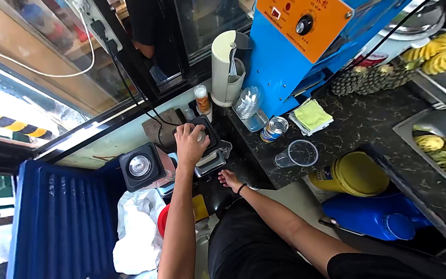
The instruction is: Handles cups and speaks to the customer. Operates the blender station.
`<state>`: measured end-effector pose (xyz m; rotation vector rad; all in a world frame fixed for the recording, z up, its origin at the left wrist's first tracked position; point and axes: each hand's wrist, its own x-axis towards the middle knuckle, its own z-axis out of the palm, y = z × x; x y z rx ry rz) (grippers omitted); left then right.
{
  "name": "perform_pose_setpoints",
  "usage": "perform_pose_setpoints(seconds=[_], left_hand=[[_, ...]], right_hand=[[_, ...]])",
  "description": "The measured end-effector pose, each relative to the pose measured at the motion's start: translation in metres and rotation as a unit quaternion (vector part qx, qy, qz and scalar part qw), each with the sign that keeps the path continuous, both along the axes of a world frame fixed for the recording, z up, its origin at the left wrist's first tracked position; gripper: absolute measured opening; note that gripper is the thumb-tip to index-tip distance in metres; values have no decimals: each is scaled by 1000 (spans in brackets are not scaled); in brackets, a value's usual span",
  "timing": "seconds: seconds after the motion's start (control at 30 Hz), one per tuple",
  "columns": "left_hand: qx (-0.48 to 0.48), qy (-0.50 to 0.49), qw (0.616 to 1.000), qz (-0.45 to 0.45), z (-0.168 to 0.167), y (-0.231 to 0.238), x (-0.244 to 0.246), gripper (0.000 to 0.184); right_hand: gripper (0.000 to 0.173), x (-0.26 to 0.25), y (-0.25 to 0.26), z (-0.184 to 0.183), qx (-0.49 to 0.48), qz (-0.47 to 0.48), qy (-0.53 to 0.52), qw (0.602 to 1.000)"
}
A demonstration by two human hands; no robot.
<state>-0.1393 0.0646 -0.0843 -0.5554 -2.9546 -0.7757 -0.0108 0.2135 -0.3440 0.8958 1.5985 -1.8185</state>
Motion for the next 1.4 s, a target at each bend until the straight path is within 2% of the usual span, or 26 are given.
perform_pose_setpoints(seconds=[0.07, 0.27, 0.37, 0.47, 0.53, 1.4], left_hand=[[-15, -45, 999, 7, 13, 2, 4, 37], [-38, -46, 998, 11, 14, 4, 4, 38], [-29, -27, 999, 7, 4, 1, 3, 38], [-15, 69, 997, 5, -27, -4, -3, 37], [-7, 90, 996, 7, -33, -5, -5, 37], [21, 106, 994, 5, -32, -6, -4, 36]], right_hand=[[44, 1, 0, 2, -1, -1, 0, 1000], [44, 3, 0, 0, 0, -1, 10, 1000], [44, 3, 0, 0, 2, 2, 15, 1000], [43, 4, 0, -6, 3, -1, 14, 1000], [42, 4, 0, -6, 1, -1, 12, 1000], [40, 7, 2, -22, -3, 0, 52, 999]])
